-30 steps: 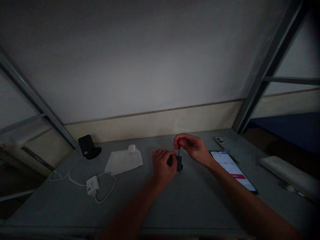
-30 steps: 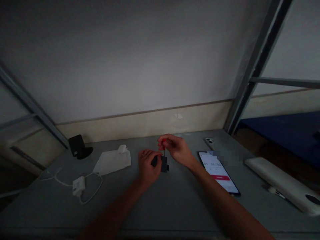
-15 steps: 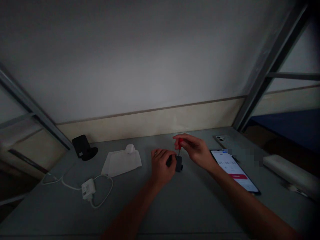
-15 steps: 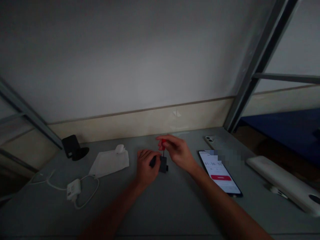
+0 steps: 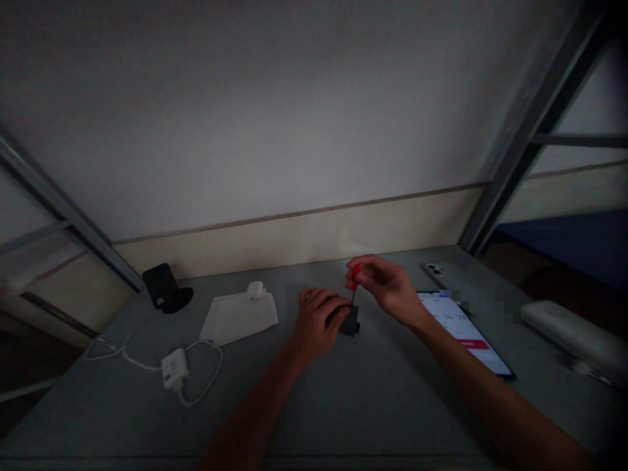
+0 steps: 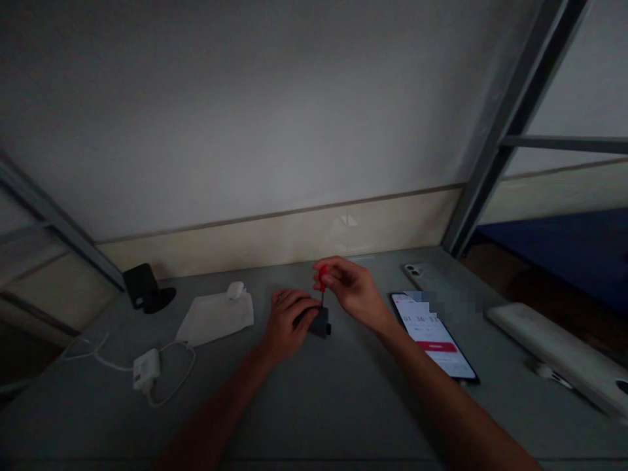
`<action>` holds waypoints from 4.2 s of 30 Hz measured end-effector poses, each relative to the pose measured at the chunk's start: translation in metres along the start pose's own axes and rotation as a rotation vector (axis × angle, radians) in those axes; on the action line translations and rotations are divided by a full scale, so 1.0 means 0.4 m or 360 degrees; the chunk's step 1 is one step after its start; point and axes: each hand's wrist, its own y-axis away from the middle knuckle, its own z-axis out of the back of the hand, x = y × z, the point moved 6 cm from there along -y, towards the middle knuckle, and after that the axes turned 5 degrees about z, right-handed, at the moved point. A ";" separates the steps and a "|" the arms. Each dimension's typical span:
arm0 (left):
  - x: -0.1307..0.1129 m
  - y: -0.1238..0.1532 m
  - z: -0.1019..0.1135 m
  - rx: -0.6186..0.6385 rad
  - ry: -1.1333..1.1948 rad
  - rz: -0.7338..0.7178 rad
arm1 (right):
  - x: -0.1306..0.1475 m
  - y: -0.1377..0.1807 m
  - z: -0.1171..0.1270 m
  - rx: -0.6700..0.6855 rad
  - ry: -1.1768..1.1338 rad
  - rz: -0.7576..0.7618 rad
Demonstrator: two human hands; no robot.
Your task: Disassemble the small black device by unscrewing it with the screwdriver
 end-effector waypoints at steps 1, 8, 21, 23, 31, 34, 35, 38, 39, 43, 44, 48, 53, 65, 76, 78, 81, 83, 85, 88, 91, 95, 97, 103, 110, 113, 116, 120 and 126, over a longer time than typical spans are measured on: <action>-0.002 0.000 -0.001 0.0021 0.0013 -0.0012 | -0.001 -0.001 0.001 -0.0011 0.0041 0.0007; -0.003 -0.001 -0.002 0.0108 0.0066 -0.0010 | 0.031 0.002 -0.004 0.0052 0.0197 0.0063; 0.001 0.001 -0.006 0.0078 0.0056 -0.0029 | 0.044 0.007 -0.007 0.0096 0.0305 0.0074; 0.000 0.000 -0.004 0.0081 0.0059 -0.0028 | 0.042 0.008 -0.005 0.0139 0.0296 0.0061; -0.001 0.001 -0.007 0.0090 0.0114 -0.0032 | 0.034 0.009 0.009 0.0079 0.0270 0.0013; 0.001 0.002 -0.010 0.0073 0.0110 -0.0039 | 0.041 0.009 0.007 0.0094 0.0304 0.0027; 0.001 0.002 -0.011 0.0071 0.0109 -0.0038 | 0.043 0.009 0.007 0.0091 0.0305 0.0028; -0.001 0.001 -0.011 0.0061 0.0091 -0.0034 | 0.042 0.009 0.011 0.0073 0.0272 0.0020; -0.002 0.001 -0.009 0.0057 0.0077 -0.0035 | 0.039 0.009 0.011 0.0079 0.0251 0.0011; 0.005 -0.002 -0.004 0.0041 -0.0056 -0.0042 | 0.007 -0.005 0.027 -0.0015 0.0152 -0.0027; 0.012 -0.003 -0.006 0.0045 -0.0106 -0.0025 | -0.006 -0.009 0.038 -0.0107 0.0135 -0.0034; 0.067 -0.008 -0.013 -0.0021 -0.0183 0.0189 | -0.075 -0.016 0.088 -0.0463 0.0180 -0.0167; 0.120 -0.011 0.013 -0.0111 0.0250 0.0450 | -0.123 -0.010 0.094 -0.0384 0.0503 -0.0292; 0.097 0.001 0.001 0.0548 0.0420 0.0329 | -0.053 0.001 0.039 -0.0306 0.0424 -0.0055; 0.110 -0.002 0.038 -0.0031 0.0456 0.0717 | 0.037 0.014 0.006 -0.0372 0.0347 0.0208; 0.086 -0.005 0.044 -0.0047 0.0468 0.0541 | 0.036 0.016 -0.007 -0.0313 0.0284 0.0167; 0.027 -0.008 0.053 0.0038 0.0293 0.0088 | 0.038 0.020 -0.024 -0.0246 0.0188 0.0143; 0.001 -0.007 0.055 0.0084 0.0158 -0.0104 | 0.041 0.022 -0.031 -0.0222 0.0158 0.0136; -0.006 -0.007 0.051 0.0117 0.0086 -0.0161 | 0.042 0.025 -0.036 -0.0206 0.0162 0.0128; -0.002 -0.006 0.043 0.0113 0.0082 -0.0156 | 0.042 0.027 -0.041 -0.0197 0.0202 0.0127; 0.004 -0.004 0.038 0.0101 0.0104 -0.0143 | 0.038 0.028 -0.043 -0.0182 0.0230 0.0134; 0.005 -0.004 0.038 0.0097 0.0120 -0.0142 | 0.030 0.027 -0.042 -0.0155 0.0237 0.0139; 0.005 -0.004 0.037 0.0097 0.0117 -0.0146 | 0.028 0.026 -0.041 -0.0151 0.0237 0.0140; 0.008 -0.002 0.035 0.0080 0.0121 -0.0162 | 0.035 0.027 -0.043 -0.0136 0.0268 0.0160; 0.010 -0.003 0.030 0.0118 0.0134 -0.0143 | 0.039 0.029 -0.038 -0.0184 0.0306 0.0195; 0.010 -0.004 0.029 0.0116 0.0147 -0.0161 | 0.034 0.030 -0.039 -0.0161 0.0298 0.0180; 0.010 -0.004 0.031 0.0106 0.0154 -0.0171 | 0.034 0.029 -0.041 -0.0152 0.0287 0.0166; 0.008 -0.003 0.032 0.0093 0.0147 -0.0155 | 0.046 0.026 -0.047 -0.0131 0.0283 0.0141; 0.009 -0.004 0.032 0.0081 0.0124 -0.0135 | 0.067 0.027 -0.056 0.0015 0.0311 0.0101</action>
